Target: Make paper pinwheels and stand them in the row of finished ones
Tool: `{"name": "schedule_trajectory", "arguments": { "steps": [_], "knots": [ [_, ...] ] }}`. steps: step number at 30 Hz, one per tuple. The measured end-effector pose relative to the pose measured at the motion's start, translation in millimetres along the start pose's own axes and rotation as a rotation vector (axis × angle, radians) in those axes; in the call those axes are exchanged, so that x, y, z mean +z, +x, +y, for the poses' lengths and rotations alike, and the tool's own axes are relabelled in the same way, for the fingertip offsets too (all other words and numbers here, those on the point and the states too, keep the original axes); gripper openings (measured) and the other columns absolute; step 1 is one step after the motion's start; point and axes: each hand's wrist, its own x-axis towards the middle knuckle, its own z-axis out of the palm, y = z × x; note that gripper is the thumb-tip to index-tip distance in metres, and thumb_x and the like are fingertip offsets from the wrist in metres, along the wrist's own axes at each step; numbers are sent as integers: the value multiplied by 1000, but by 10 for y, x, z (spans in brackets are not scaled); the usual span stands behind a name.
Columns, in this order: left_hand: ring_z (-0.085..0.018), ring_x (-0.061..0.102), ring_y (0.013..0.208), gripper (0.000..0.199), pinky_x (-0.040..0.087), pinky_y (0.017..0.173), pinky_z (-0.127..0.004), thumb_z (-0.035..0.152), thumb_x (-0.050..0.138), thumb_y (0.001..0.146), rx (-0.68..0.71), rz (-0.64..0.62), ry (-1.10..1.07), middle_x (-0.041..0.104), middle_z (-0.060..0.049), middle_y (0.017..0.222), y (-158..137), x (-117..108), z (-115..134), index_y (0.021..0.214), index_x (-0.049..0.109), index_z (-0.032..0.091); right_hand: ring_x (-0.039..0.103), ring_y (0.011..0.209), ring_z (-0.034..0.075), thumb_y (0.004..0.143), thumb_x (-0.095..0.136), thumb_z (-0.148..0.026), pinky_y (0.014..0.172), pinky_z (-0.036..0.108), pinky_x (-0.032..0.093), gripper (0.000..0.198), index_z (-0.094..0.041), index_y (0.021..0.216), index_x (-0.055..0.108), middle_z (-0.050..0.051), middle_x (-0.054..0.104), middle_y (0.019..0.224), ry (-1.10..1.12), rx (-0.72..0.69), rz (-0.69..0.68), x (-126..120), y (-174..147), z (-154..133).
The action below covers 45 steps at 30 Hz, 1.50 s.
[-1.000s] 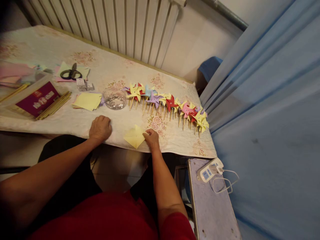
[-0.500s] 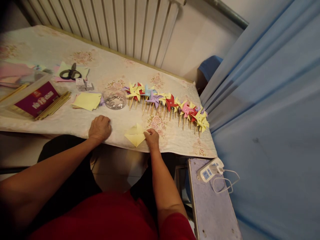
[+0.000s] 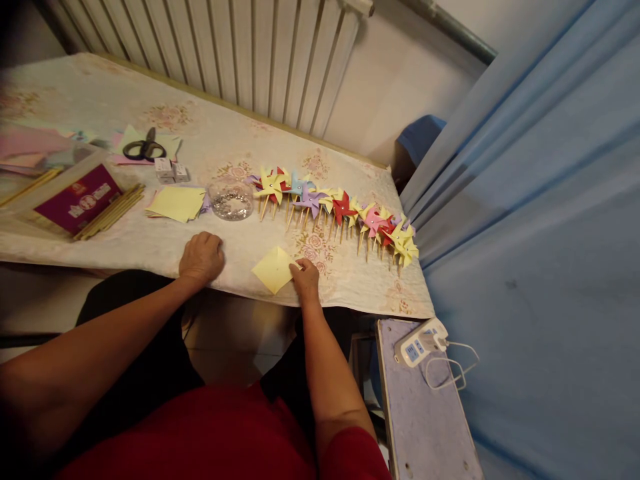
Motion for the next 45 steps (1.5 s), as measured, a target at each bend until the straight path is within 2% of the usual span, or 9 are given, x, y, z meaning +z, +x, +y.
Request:
{"name": "schedule_trajectory", "arguments": {
  "steps": [9, 18, 21, 27, 31, 35, 39, 42, 45],
  "knots": [
    [-33, 52, 103, 26, 40, 85, -43, 21, 42, 90, 13, 1, 1, 59, -18, 104, 1, -6, -2, 99, 64, 11, 55, 55, 12, 67, 65, -45, 54, 23, 49, 28, -19, 77, 64, -5, 57, 60, 147, 93, -74, -16, -11, -100],
    [-32, 51, 100, 22, 39, 85, -43, 17, 43, 90, 29, -26, -10, 58, -17, 104, -35, -68, 11, 97, 63, 12, 59, 57, 14, 64, 68, -43, 53, 25, 52, 26, -18, 73, 65, -2, 62, 62, 47, 148, -119, -30, 43, -139],
    [-30, 51, 99, 21, 38, 85, -43, 17, 42, 91, 33, -19, -13, 58, -16, 102, -61, -71, 6, 98, 62, 13, 58, 54, 14, 63, 68, -40, 51, 25, 50, 25, -17, 73, 67, -1, 63, 60, 6, 148, -116, -28, 78, -82],
    [-30, 50, 97, 19, 39, 85, -44, 16, 43, 91, 57, -19, -50, 58, -15, 103, -100, -48, -19, 98, 61, 14, 56, 53, 12, 63, 74, -47, 49, 22, 46, 33, -16, 72, 67, 0, 64, 61, 56, 113, -153, -56, 85, 20],
    [-30, 50, 98, 19, 40, 84, -46, 14, 43, 91, 108, -50, -89, 58, -15, 103, -106, -46, -61, 97, 61, 15, 55, 51, 12, 61, 79, -49, 48, 22, 44, 37, -15, 71, 67, 0, 63, 60, 86, 165, -184, -74, 56, -34],
    [-28, 52, 99, 18, 43, 84, -43, 14, 44, 91, 198, -121, -150, 58, -14, 105, -36, -55, -143, 98, 61, 15, 50, 47, 11, 57, 82, -52, 46, 23, 40, 41, -16, 65, 64, -1, 59, 53, 66, 183, -235, -74, 58, -279],
    [-24, 57, 98, 20, 48, 83, -38, 12, 45, 89, 224, -220, -213, 60, -12, 108, 96, -46, -241, 102, 60, 16, 49, 46, 11, 59, 82, -53, 47, 24, 39, 40, -18, 65, 65, -1, 60, 54, 42, 130, -262, 0, 160, -755],
    [-24, 61, 96, 18, 51, 79, -37, 15, 47, 90, 279, -230, -270, 62, -12, 107, 180, -25, -300, 101, 60, 17, 52, 48, 14, 59, 83, -52, 48, 27, 41, 36, -20, 66, 68, 1, 62, 56, 35, 67, -286, 168, 313, -1221],
    [-25, 65, 90, 18, 53, 73, -38, 23, 46, 92, 334, -270, -340, 65, -11, 102, 237, -16, -342, 98, 62, 17, 49, 46, 13, 56, 85, -49, 46, 26, 39, 33, -22, 62, 67, 0, 59, 54, 25, -23, -307, 453, 506, -1697]
  ]
}}
